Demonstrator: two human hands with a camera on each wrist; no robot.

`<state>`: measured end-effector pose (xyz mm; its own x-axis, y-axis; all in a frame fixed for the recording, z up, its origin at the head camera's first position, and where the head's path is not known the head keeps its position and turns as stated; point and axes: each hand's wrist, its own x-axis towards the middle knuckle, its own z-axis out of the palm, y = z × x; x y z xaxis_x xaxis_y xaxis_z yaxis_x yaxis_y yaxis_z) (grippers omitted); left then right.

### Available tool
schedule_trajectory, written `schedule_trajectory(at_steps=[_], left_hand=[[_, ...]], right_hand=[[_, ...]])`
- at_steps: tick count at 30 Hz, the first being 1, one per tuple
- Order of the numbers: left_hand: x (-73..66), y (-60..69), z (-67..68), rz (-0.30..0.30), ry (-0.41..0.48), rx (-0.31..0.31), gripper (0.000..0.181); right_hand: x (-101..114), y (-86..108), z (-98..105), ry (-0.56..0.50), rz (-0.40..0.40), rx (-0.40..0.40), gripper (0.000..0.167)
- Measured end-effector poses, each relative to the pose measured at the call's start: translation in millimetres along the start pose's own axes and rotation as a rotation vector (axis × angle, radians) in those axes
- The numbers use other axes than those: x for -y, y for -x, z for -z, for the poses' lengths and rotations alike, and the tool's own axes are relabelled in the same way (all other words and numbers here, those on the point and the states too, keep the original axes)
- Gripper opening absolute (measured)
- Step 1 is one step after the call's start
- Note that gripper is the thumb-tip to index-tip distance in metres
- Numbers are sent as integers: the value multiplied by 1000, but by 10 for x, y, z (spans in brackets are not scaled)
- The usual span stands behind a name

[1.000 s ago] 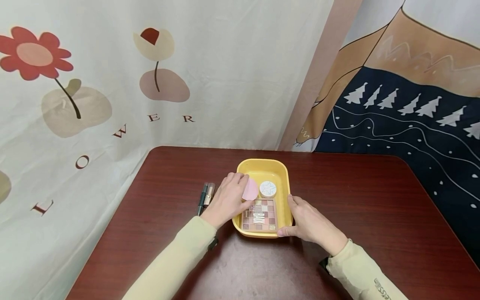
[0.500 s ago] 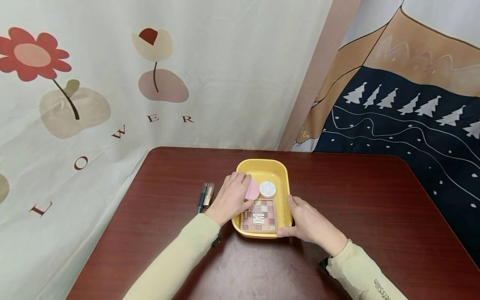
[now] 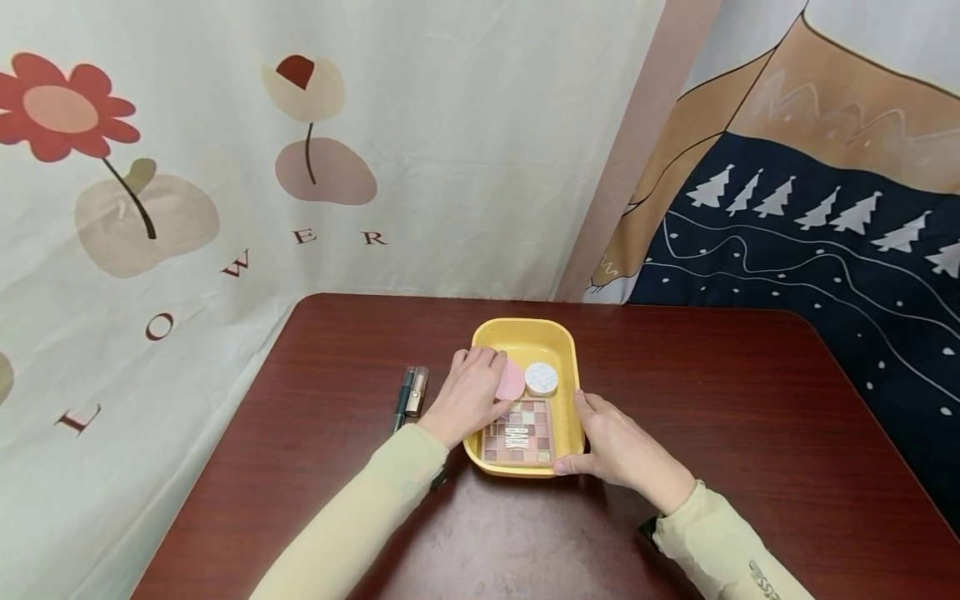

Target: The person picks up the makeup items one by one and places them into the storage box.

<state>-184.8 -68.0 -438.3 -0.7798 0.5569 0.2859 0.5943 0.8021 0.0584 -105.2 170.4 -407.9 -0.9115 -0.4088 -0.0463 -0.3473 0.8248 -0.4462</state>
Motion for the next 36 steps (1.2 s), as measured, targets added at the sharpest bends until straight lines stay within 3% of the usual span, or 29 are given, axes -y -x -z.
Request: schedule_trajectory(at_steps=[6, 15, 22, 36], left_hand=[[-12, -34, -48, 24, -46, 32, 61], [-39, -108, -73, 73, -41, 121, 57], [-37, -169, -117, 85, -58, 136, 50], [-41, -196, -77, 120, -57, 220, 50]], right_hand=[[-2, 2, -2, 3, -2, 2, 107], [-15, 7, -13, 9, -3, -5, 108], [-3, 8, -8, 9, -11, 0, 109], [-6, 12, -13, 5, -1, -8, 110]])
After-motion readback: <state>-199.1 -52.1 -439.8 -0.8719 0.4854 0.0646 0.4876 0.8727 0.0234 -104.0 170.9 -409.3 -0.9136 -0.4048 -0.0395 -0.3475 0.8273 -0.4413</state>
